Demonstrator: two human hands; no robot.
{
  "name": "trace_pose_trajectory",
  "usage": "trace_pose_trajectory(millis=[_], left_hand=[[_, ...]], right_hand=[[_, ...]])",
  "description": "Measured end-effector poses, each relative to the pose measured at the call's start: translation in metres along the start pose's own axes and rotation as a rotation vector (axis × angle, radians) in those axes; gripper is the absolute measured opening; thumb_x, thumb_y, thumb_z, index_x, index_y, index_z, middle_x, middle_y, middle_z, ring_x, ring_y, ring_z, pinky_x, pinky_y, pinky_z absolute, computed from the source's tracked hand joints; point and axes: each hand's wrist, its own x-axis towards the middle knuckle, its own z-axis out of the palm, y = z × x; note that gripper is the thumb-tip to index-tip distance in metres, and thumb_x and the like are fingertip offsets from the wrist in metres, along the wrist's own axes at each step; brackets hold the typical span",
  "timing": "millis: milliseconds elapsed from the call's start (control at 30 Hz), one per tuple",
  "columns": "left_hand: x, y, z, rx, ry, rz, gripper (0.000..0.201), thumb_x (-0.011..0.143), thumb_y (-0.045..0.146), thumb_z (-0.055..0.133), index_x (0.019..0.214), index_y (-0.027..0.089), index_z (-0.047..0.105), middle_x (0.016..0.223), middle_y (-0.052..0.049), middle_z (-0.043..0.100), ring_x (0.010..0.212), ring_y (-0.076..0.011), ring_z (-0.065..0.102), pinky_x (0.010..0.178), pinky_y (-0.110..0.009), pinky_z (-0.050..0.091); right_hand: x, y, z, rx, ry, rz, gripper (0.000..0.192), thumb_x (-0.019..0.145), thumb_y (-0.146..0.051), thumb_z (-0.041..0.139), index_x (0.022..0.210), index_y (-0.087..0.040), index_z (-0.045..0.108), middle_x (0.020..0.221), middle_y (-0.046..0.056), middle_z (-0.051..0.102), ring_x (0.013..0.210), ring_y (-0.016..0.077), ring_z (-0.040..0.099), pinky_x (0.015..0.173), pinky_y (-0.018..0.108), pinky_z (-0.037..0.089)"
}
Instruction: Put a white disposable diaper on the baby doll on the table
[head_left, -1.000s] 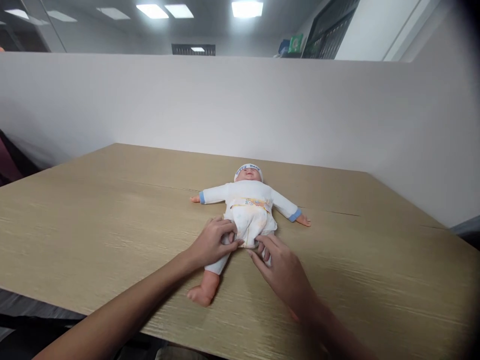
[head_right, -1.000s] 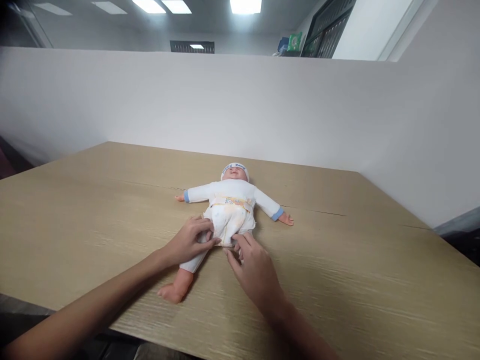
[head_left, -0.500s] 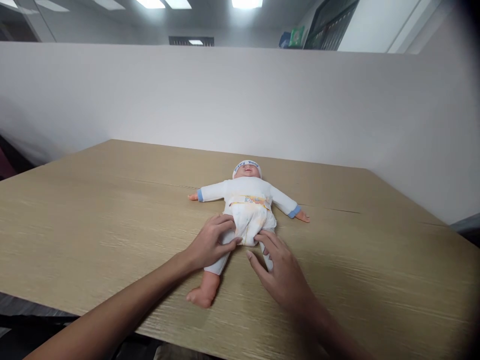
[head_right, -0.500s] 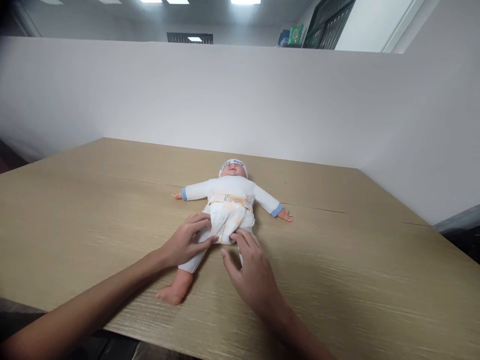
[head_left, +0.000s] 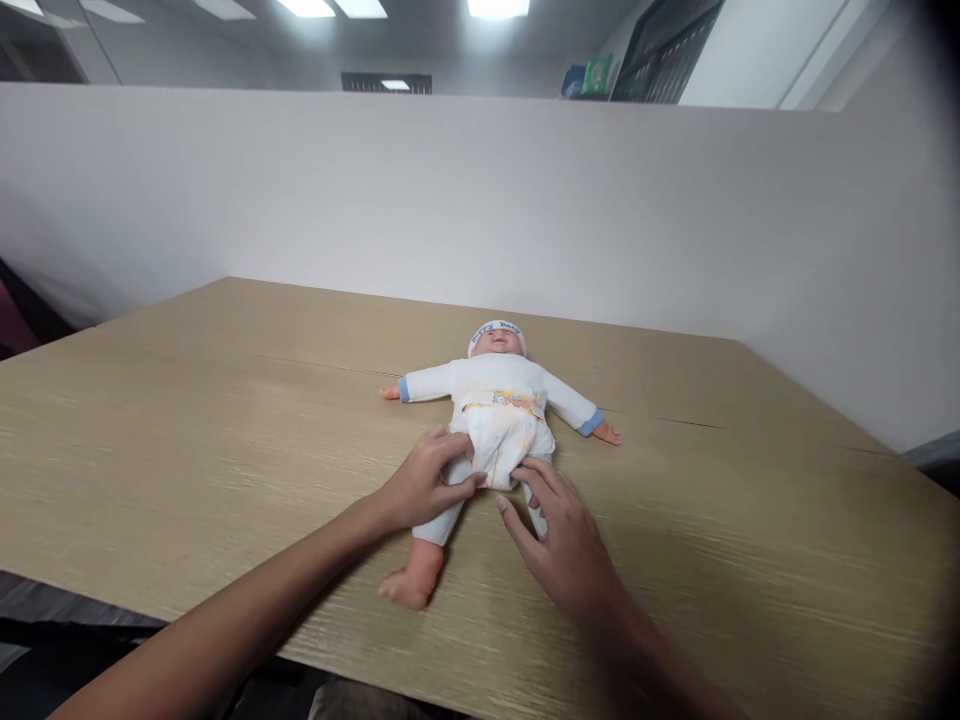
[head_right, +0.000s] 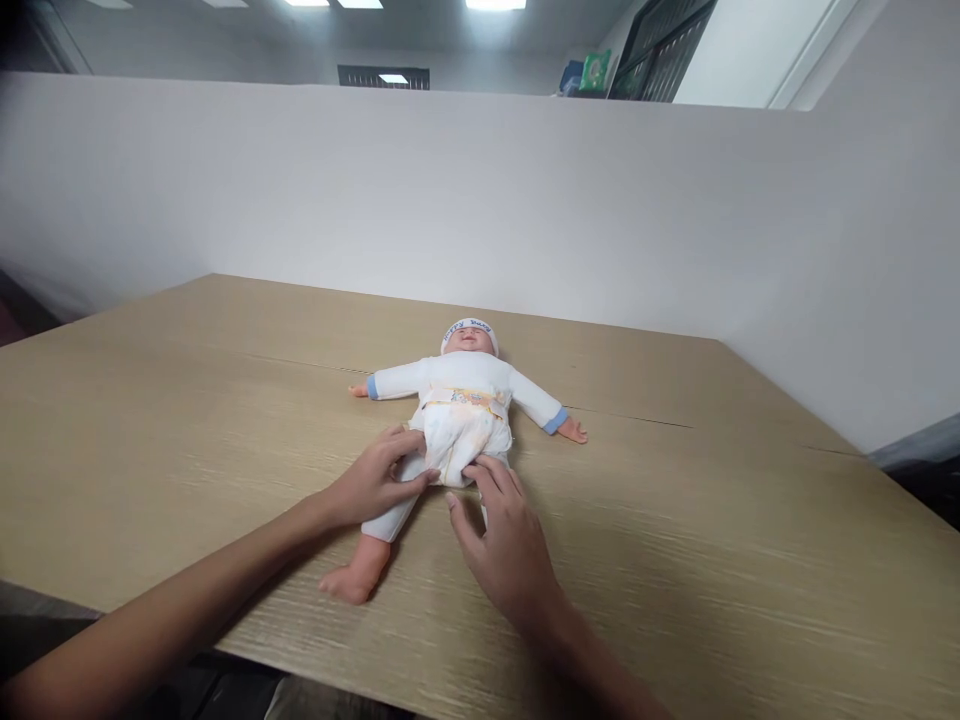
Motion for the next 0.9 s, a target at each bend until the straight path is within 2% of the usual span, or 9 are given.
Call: trace_pose_trajectory(millis=[133, 233, 333, 433, 567, 667, 900], left_hand=[[0.000, 0.000, 0.002, -0.028, 0.016, -0.016, 0.027, 0.099, 0.038, 0.065, 0.084, 0.022, 0.050, 0.085, -0.001, 0.058, 0.088, -0.0223, 0.048, 0.084, -0.036, 0.037], [-0.001, -0.003, 0.004, -0.081, 0.062, -0.060, 0.023, 0.096, 0.037, 0.071, 0.092, 0.021, 0.055, 0.089, -0.001, 0.058, 0.089, -0.0216, 0.050, 0.082, -0.034, 0.038], [-0.003, -0.007, 0.007, -0.177, 0.105, -0.118, 0.027, 0.091, 0.036, 0.077, 0.100, 0.022, 0.056, 0.093, 0.000, 0.058, 0.088, -0.0199, 0.050, 0.080, -0.032, 0.039], [-0.004, -0.011, 0.011, -0.314, 0.137, -0.153, 0.035, 0.088, 0.035, 0.081, 0.101, 0.023, 0.050, 0.093, 0.002, 0.054, 0.086, -0.0177, 0.050, 0.077, -0.029, 0.040], [-0.007, -0.014, 0.017, -0.420, 0.212, -0.206, 0.045, 0.085, 0.036, 0.085, 0.103, 0.024, 0.046, 0.100, 0.001, 0.057, 0.091, -0.0175, 0.056, 0.081, -0.029, 0.044], [-0.010, -0.011, 0.019, -0.433, 0.246, -0.281, 0.050, 0.083, 0.038, 0.088, 0.113, 0.024, 0.050, 0.110, -0.003, 0.065, 0.103, -0.0213, 0.064, 0.089, -0.032, 0.048], [-0.012, 0.001, 0.010, -0.190, 0.170, -0.301, 0.030, 0.090, 0.045, 0.082, 0.107, 0.022, 0.072, 0.109, -0.006, 0.075, 0.104, -0.0266, 0.064, 0.094, -0.038, 0.047]], right_hand=[[0.001, 0.002, 0.000, 0.006, -0.002, -0.006, 0.018, 0.102, -0.033, 0.061, 0.114, -0.023, 0.069, 0.127, 0.013, 0.073, 0.098, 0.0291, 0.070, 0.089, 0.045, 0.057], [0.004, 0.004, -0.002, 0.025, -0.015, 0.000, 0.018, 0.102, -0.034, 0.061, 0.111, -0.022, 0.069, 0.108, 0.010, 0.074, 0.088, 0.0265, 0.068, 0.081, 0.041, 0.055], [0.006, 0.004, -0.004, 0.027, -0.012, 0.025, 0.017, 0.101, -0.034, 0.062, 0.109, -0.021, 0.069, 0.085, 0.005, 0.069, 0.080, 0.0250, 0.066, 0.076, 0.038, 0.053], [0.006, 0.002, -0.007, 0.010, 0.019, 0.068, 0.019, 0.100, -0.036, 0.064, 0.109, -0.021, 0.070, 0.078, 0.002, 0.063, 0.075, 0.0240, 0.065, 0.072, 0.036, 0.051], [0.005, 0.001, -0.013, -0.026, 0.081, 0.119, 0.021, 0.099, -0.036, 0.065, 0.114, -0.023, 0.071, 0.084, 0.003, 0.068, 0.075, 0.0232, 0.064, 0.073, 0.036, 0.050], [0.005, 0.000, -0.017, -0.053, 0.081, 0.065, 0.019, 0.101, -0.033, 0.064, 0.115, -0.023, 0.073, 0.089, 0.005, 0.073, 0.078, 0.0245, 0.065, 0.076, 0.037, 0.051], [0.005, -0.001, -0.017, -0.023, 0.021, -0.035, 0.018, 0.104, -0.027, 0.062, 0.116, -0.022, 0.074, 0.116, 0.008, 0.079, 0.107, 0.0292, 0.067, 0.097, 0.045, 0.053]])
